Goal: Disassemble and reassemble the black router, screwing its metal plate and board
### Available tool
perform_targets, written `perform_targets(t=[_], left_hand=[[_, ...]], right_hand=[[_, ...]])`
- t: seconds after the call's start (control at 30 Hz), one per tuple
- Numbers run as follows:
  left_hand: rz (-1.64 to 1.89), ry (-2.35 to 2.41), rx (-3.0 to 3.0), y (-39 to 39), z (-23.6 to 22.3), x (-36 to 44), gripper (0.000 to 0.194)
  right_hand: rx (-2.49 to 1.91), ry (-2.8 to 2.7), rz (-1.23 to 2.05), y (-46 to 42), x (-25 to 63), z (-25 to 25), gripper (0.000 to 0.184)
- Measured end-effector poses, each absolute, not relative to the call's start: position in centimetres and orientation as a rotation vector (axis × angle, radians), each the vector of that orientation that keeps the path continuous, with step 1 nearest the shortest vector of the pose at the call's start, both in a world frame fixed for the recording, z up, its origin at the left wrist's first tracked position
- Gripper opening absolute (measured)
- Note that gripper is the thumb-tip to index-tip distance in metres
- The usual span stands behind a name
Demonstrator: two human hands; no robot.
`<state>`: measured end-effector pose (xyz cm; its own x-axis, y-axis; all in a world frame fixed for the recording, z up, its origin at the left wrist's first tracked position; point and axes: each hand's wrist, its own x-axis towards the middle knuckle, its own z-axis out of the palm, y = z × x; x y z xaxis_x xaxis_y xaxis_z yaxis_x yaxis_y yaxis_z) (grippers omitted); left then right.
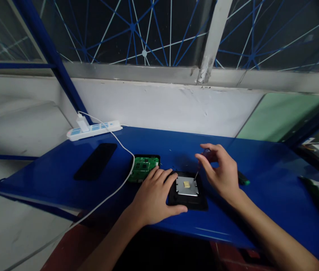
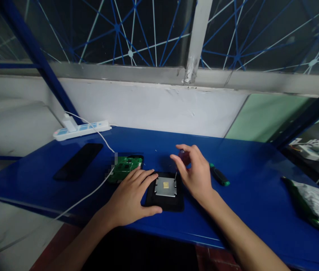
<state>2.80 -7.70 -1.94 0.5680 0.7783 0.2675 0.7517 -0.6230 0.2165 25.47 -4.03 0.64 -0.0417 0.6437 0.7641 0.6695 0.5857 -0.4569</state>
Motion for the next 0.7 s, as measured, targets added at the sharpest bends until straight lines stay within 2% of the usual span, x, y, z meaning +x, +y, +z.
perform_targets(t=[0.1, 0.33, 0.5, 0.7], left_hand=[[0.503, 1.328, 2.708, -7.7, -1.9, 2.8, 0.085], [0.497, 1.344, 2.694, -7.8, -1.9, 2.7, 0.087], [0.508, 1.337, 2.71, -7.9, -2.0, 2.7, 0.086], [0.567, 1.308, 2.705, -7.8, -2.5, 2.6, 0.089]], right_hand=[[-1.066, -1.743, -0.055, -4.2, 25.3, 0.5, 0.025], [-1.018, -1.914, 0.04, -4.3, 25.6, 0.7, 0.039], [-1.035, -1.728, 0.001, -3.8, 25.9, 0.4, 0.034], [-1.067, -1.66, 0.127, -3.6, 25.6, -0.8, 0.028]])
